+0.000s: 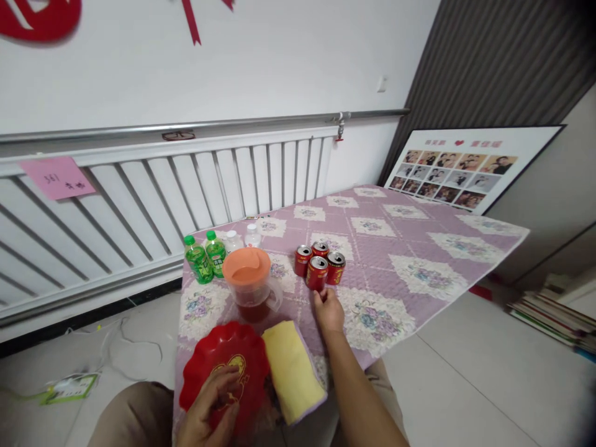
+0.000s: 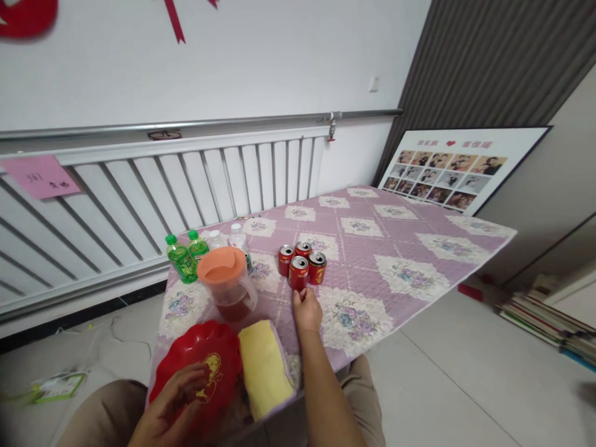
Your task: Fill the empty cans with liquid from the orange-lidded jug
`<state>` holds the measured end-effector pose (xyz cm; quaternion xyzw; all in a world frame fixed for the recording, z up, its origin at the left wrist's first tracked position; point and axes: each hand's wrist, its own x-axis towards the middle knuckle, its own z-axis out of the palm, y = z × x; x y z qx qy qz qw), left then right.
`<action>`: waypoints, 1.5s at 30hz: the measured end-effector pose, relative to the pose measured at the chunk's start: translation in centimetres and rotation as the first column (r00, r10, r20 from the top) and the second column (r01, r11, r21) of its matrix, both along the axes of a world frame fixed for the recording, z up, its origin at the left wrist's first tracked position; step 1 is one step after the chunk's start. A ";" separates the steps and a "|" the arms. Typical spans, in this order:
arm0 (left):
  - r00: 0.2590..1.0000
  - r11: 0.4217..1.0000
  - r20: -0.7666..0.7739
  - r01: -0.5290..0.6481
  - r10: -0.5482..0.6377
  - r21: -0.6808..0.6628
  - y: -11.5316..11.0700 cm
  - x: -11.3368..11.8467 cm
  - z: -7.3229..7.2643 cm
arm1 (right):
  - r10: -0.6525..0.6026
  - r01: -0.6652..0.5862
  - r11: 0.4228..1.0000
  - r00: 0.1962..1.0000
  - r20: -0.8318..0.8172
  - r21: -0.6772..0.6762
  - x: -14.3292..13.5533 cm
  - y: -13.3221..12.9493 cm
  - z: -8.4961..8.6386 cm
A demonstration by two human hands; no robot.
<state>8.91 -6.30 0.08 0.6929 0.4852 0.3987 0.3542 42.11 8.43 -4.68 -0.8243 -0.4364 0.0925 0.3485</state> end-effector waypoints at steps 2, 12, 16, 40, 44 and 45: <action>1.000 0.999 0.004 -0.010 0.010 0.041 -0.2 0.2 0.1 | 0.026 -0.026 1.000 1.000 0.000 0.006 0.0 -0.7 0.0; 0.998 0.999 0.054 -0.026 0.024 0.035 -1.1 -0.6 -0.3 | 0.123 -0.119 0.990 0.990 0.061 -0.073 -0.7 -4.2 -0.1; 0.982 0.998 0.175 -0.068 0.066 0.003 -1.1 -1.4 -0.6 | 0.156 -0.146 0.984 0.983 0.097 -0.104 -1.2 -5.6 0.0; 0.837 0.923 0.418 -0.237 0.352 -0.303 9.0 -8.0 0.3 | 0.173 -0.145 0.956 0.981 0.089 -0.255 -1.6 -7.0 0.1; 0.869 0.929 0.368 -0.229 0.330 -0.292 13.1 -6.8 -0.6 | 0.155 -0.133 0.961 0.985 0.076 -0.242 -1.4 -7.1 -0.1; 0.879 0.934 0.358 -0.223 0.317 -0.278 14.1 -6.4 -0.8 | 0.156 -0.134 0.962 0.985 0.074 -0.237 -1.4 -7.1 -0.1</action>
